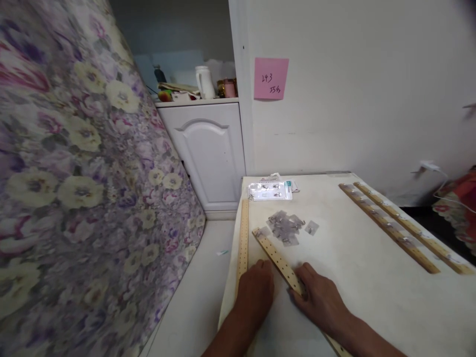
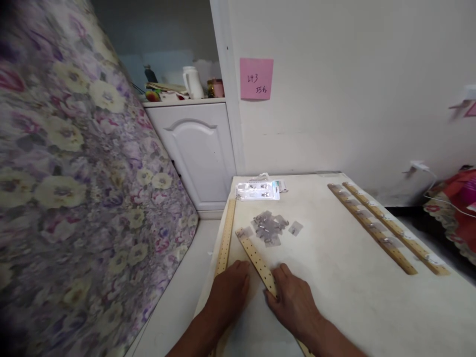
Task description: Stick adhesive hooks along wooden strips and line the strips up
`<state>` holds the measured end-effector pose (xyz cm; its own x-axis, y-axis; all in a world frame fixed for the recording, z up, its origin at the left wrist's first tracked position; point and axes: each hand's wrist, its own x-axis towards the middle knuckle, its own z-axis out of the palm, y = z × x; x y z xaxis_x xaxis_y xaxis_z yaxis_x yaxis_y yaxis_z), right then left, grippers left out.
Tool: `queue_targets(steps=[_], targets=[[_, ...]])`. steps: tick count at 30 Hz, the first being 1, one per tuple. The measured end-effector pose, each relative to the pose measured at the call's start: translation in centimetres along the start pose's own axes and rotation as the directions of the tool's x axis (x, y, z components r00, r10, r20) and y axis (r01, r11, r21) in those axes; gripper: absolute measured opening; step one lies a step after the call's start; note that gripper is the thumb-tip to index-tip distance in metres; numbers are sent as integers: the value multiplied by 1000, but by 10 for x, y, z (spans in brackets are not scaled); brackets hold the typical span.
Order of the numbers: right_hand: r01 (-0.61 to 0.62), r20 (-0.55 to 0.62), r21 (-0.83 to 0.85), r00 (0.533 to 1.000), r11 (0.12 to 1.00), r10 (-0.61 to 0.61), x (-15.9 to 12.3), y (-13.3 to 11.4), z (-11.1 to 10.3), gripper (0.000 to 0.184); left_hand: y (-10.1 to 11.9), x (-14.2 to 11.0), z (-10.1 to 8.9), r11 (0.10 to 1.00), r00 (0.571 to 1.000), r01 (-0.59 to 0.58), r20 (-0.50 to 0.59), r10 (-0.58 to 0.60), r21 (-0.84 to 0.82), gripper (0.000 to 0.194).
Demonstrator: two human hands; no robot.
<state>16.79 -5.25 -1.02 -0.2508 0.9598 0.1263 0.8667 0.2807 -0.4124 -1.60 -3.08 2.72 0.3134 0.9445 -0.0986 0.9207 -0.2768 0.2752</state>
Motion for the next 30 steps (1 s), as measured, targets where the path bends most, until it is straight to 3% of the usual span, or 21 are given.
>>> queue_targets(steps=[9, 13, 17, 22, 30], targets=[[-17, -24, 65, 1000, 998, 19, 1, -1, 1, 26, 0, 1, 0, 1000, 1000, 5, 20, -5, -6, 24], [-32, -95, 227, 994, 973, 55, 16, 18, -3, 22, 0, 3, -1, 1000, 1000, 17, 23, -16, -13, 26], [-107, -187, 251, 970, 962, 156, 50, 45, -2, 24, 1, 4, -4, 1000, 999, 23, 32, -22, -20, 28], [-237, -124, 156, 958, 959, 257, 83, 55, 3, 34, 4, 6, -9, 1000, 998, 29, 50, -28, -12, 29], [-283, -109, 244, 942, 927, 316, 90, 56, 1, 31, 6, 8, -8, 1000, 996, 26, 89, -25, -7, 27]])
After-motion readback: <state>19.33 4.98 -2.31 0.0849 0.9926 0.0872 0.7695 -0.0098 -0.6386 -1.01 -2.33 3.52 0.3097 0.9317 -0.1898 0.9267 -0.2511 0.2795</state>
